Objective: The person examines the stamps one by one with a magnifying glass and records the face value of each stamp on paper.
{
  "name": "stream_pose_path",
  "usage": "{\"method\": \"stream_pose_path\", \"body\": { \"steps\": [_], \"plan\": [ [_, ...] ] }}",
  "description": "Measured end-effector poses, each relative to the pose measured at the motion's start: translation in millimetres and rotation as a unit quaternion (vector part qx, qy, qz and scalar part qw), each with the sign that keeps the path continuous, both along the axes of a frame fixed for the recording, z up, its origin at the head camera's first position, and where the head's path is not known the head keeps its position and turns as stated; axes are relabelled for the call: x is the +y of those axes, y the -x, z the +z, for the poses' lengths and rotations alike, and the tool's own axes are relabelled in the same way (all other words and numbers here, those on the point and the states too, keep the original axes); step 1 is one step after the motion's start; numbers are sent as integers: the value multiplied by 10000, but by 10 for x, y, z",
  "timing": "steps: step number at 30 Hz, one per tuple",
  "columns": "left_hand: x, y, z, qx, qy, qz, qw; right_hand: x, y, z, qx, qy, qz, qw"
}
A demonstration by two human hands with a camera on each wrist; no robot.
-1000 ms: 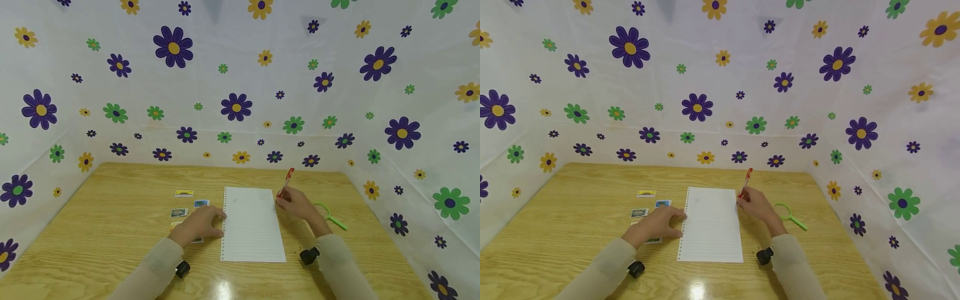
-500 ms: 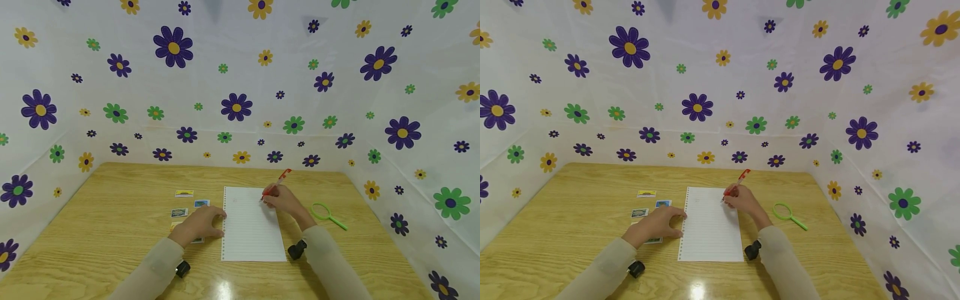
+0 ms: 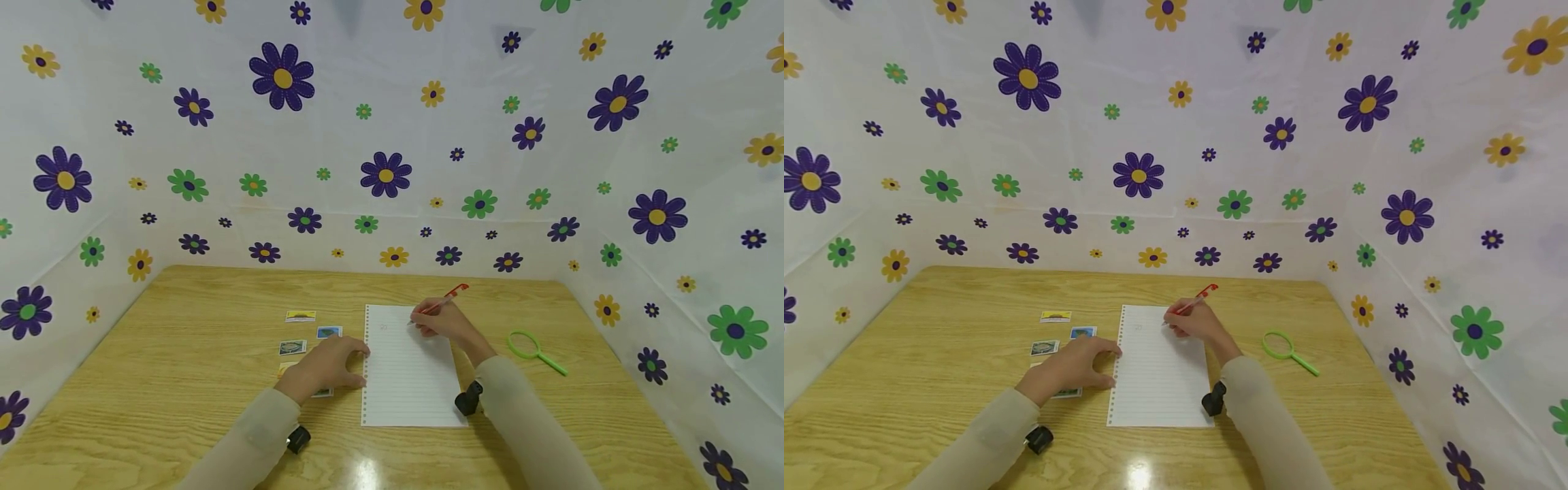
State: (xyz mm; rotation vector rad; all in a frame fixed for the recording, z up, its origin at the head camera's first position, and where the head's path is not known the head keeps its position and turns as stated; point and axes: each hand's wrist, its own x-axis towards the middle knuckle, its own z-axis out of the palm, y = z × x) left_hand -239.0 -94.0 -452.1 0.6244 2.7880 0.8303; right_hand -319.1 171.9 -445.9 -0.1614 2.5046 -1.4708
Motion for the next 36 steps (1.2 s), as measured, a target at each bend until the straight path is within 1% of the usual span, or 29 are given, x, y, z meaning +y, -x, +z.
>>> {"method": "stream_pose_path", "body": {
  "steps": [4, 9, 17, 30, 36],
  "plan": [
    [2, -3, 11, -2, 9, -2, 10000, -69, 21, -25, -77, -64, -74, 9999],
    [7, -18, 40, -27, 40, 2, 10000, -132, 55, -58, -160, -296, -190, 9993],
    [15, -27, 54, -74, 36, 33, 10000, -177, 70, -65, -266, -579, -369, 9973],
    [8, -39, 80, 3, 42, -25, 10000, -207, 69, -84, -248, -651, -486, 9964],
    [7, -26, 64, 27, 74, -27, 10000, -209, 64, -79, -245, -583, -567, 9964]
  ]
}}
